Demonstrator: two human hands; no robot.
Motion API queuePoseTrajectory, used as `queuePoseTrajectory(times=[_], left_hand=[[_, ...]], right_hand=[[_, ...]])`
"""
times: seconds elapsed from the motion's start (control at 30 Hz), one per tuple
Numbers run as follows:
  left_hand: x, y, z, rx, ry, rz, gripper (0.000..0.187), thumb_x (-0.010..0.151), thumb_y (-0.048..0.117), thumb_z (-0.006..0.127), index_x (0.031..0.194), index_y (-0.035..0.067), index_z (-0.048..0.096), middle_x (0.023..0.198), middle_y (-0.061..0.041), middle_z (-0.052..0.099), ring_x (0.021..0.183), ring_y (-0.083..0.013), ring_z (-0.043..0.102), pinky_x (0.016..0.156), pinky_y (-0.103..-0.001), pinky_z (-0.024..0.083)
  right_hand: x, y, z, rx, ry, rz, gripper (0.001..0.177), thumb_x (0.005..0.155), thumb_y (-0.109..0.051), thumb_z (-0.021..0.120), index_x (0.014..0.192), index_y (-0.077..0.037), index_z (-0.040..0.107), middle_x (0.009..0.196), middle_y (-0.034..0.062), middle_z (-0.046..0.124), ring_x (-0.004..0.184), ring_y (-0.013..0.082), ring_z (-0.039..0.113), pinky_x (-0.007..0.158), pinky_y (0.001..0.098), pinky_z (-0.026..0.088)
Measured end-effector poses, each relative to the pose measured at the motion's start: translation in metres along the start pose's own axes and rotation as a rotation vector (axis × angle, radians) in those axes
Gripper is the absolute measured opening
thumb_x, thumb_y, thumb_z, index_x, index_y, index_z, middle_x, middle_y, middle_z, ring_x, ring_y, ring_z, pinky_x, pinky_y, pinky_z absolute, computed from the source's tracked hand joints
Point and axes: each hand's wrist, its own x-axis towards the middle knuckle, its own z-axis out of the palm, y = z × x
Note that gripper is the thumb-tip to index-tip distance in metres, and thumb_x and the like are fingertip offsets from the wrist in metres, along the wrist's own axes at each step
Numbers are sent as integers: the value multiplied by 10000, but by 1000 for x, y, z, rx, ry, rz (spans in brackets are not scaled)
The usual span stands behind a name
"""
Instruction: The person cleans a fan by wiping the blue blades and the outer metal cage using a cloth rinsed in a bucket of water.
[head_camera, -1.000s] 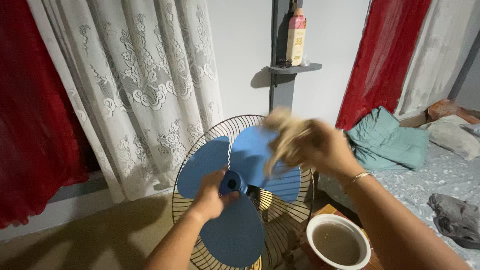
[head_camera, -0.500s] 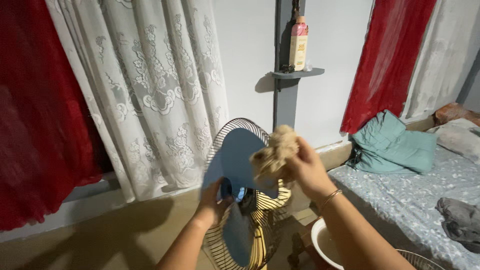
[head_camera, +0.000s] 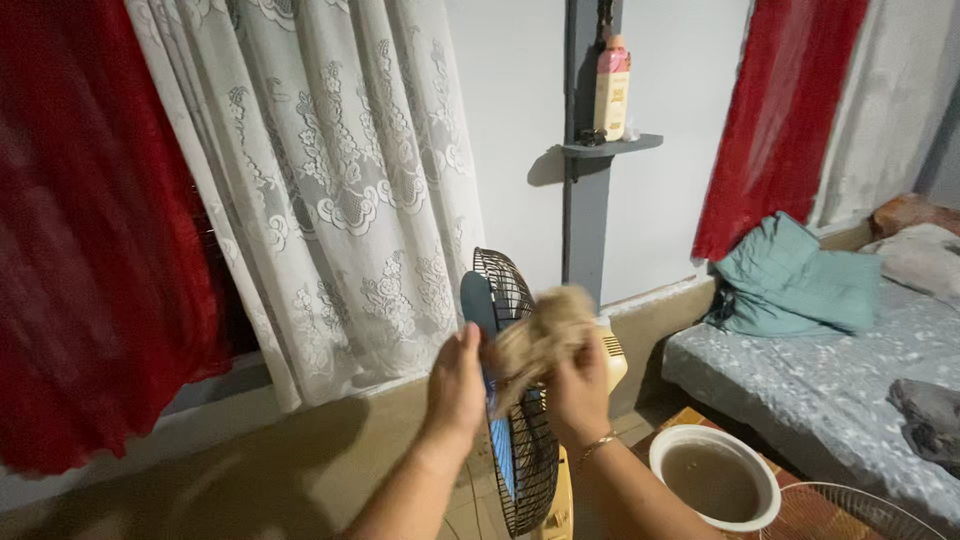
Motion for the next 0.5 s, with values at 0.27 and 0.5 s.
queuePoseTrajectory(times=[0.27,0.5], left_hand=[[-34,-20,29,302,116,458,263,987,125,591,1194,-30,637,1118,-198,704,998,-335,691,858,-402,550],[-34,-4,4,408,71,428,223,971,133,593,1110,-16,682,1063,-184,738,965,-346,717,855,-398,557]], right_hand=[[-16,3,-39,62,188,104,422,953,40,517,1368,-34,533,1234,153,657,1046,238,677,844,366,579],[-15,-35,-75,-72,511,111,371,979,-34,447,1336,-128,472,1193,134,625,924,203,675,719,328,609]])
